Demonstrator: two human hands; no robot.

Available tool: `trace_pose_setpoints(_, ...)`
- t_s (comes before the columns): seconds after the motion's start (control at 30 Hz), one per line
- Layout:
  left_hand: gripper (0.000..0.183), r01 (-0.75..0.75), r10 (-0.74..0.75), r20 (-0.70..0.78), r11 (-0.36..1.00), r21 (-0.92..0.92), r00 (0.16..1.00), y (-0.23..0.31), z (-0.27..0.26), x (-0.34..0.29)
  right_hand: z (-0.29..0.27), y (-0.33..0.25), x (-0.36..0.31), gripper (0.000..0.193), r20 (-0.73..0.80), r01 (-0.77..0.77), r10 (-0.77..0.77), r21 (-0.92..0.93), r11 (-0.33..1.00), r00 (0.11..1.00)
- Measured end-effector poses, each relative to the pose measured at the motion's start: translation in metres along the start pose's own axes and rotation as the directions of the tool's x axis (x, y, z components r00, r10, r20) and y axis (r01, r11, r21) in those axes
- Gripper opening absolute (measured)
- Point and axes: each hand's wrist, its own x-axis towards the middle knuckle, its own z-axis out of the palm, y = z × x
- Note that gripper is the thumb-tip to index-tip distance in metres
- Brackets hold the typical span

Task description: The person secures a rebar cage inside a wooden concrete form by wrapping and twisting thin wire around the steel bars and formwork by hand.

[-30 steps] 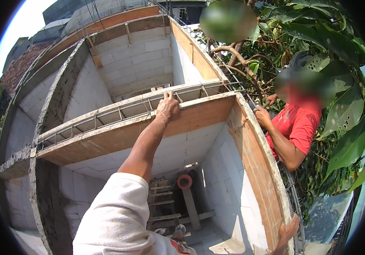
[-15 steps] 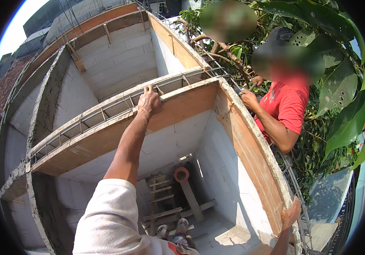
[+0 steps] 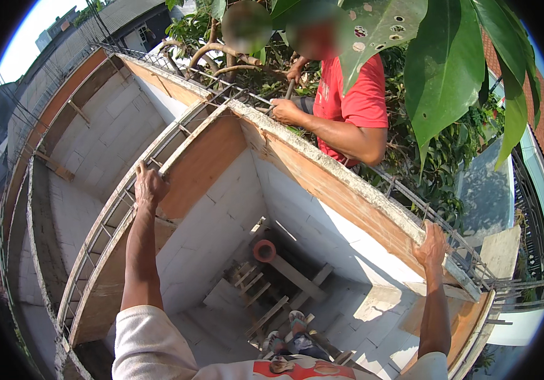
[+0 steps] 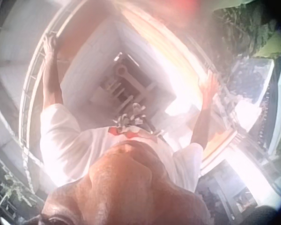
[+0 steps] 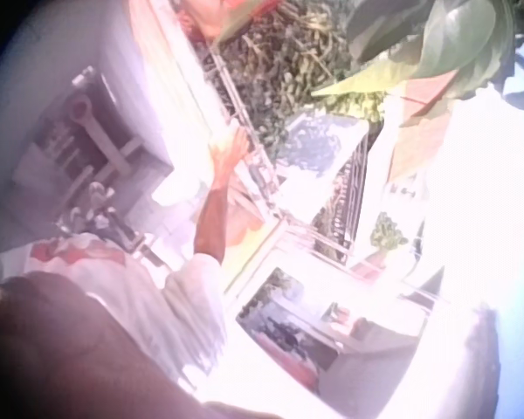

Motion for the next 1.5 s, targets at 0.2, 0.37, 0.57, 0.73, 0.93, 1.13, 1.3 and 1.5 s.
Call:
trace_pose_setpoints(0.2, 0.042, -0.025, 0.025, 0.001, 1.0, 0.004, 1.0, -0.011, 0.008, 0.005, -0.007, -0.005, 0.0, 0.081, 0.065, -0.031, 0.031, 0.006, 1.0, 0.997)
trace_pose_setpoints(0.37, 0.045, -0.023, 0.024, 0.032, 1.0, -0.014, 0.999, -0.007, 0.008, 0.008, -0.003, -0.003, 0.0, 0.082, 0.082, -0.073, 0.073, -0.003, 0.997, 0.994)
trace_pose_setpoints(0.57, 0.047, -0.024, 0.024, -0.008, 0.999, 0.032, 1.0, -0.009, 0.007, 0.005, -0.008, -0.008, 0.004, 0.085, 0.125, -0.106, 0.105, 0.002, 0.994, 0.987)
trace_pose_setpoints(0.73, 0.038, -0.072, 0.076, -0.054, 0.994, 0.078, 0.996, -0.007, 0.011, 0.004, -0.012, -0.009, 0.003, 0.081, 0.099, -0.098, 0.1, -0.02, 0.995, 0.99)
trace_pose_setpoints(0.93, 0.041, -0.105, 0.114, -0.099, 0.99, 0.095, 0.989, -0.002, 0.005, 0.001, -0.012, -0.007, 0.0, 0.082, 0.088, -0.087, 0.091, -0.047, 0.995, 0.992)
trace_pose_setpoints(1.13, 0.043, -0.074, 0.08, -0.064, 0.994, 0.085, 0.995, 0.002, 0.001, 0.004, -0.009, -0.006, 0.002, 0.082, 0.093, -0.076, 0.079, -0.034, 0.997, 0.993)
trace_pose_setpoints(1.3, 0.044, -0.099, 0.108, -0.111, 0.992, 0.081, 0.988, -0.002, 0.005, 0.002, -0.005, -0.003, 0.001, 0.082, 0.073, -0.061, 0.064, -0.038, 0.997, 0.995)
trace_pose_setpoints(1.5, 0.046, -0.095, 0.1, -0.08, 0.993, 0.067, 0.992, 0.0, 0.005, 0.003, -0.008, -0.007, 0.001, 0.082, 0.093, -0.086, 0.09, -0.053, 0.995, 0.992)
